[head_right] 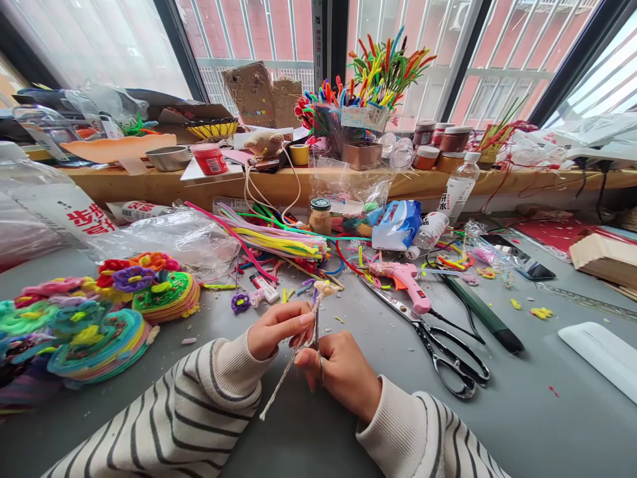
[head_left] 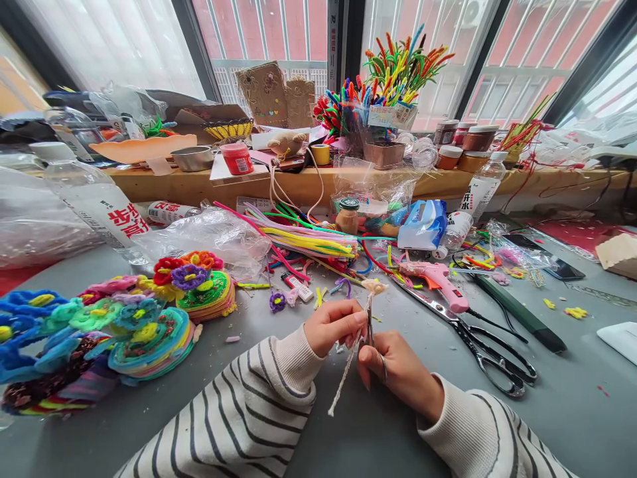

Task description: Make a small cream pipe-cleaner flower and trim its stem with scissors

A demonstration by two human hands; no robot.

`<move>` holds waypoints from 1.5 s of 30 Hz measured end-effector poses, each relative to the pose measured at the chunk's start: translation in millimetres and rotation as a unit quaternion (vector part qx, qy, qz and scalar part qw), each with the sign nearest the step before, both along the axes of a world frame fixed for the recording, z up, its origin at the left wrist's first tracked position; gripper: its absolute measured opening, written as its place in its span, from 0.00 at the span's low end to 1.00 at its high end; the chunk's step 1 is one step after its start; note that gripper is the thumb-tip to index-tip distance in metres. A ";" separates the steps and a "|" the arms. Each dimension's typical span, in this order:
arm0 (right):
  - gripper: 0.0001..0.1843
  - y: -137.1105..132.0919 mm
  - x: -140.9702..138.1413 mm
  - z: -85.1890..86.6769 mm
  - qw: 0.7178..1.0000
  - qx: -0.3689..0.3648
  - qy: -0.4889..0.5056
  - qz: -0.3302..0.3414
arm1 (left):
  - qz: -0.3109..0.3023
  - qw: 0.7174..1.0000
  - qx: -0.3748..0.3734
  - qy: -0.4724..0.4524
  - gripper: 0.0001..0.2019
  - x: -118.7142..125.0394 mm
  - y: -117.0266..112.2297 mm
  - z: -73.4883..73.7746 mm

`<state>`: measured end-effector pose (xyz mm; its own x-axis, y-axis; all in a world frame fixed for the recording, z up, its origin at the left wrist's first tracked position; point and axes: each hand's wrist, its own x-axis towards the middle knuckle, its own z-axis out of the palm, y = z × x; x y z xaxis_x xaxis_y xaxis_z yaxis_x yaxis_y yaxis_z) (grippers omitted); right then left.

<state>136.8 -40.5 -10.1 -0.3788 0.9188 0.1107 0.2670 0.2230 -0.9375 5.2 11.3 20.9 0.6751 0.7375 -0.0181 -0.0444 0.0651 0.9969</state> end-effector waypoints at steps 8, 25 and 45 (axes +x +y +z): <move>0.38 1.7 1.0 0.9 1.000 -0.008 -0.003 0.018 | -0.005 1.000 0.019 -0.007 0.15 -0.3 -0.7 0.0; 0.38 1.4 0.1 -0.6 0.999 -0.013 0.017 0.027 | 0.032 0.998 0.054 -0.002 0.16 0.9 -3.2 -1.0; 0.38 -1.1 -3.0 8.5 0.980 -0.083 0.130 0.127 | 0.140 0.928 0.318 0.134 0.13 2.0 -17.0 -2.3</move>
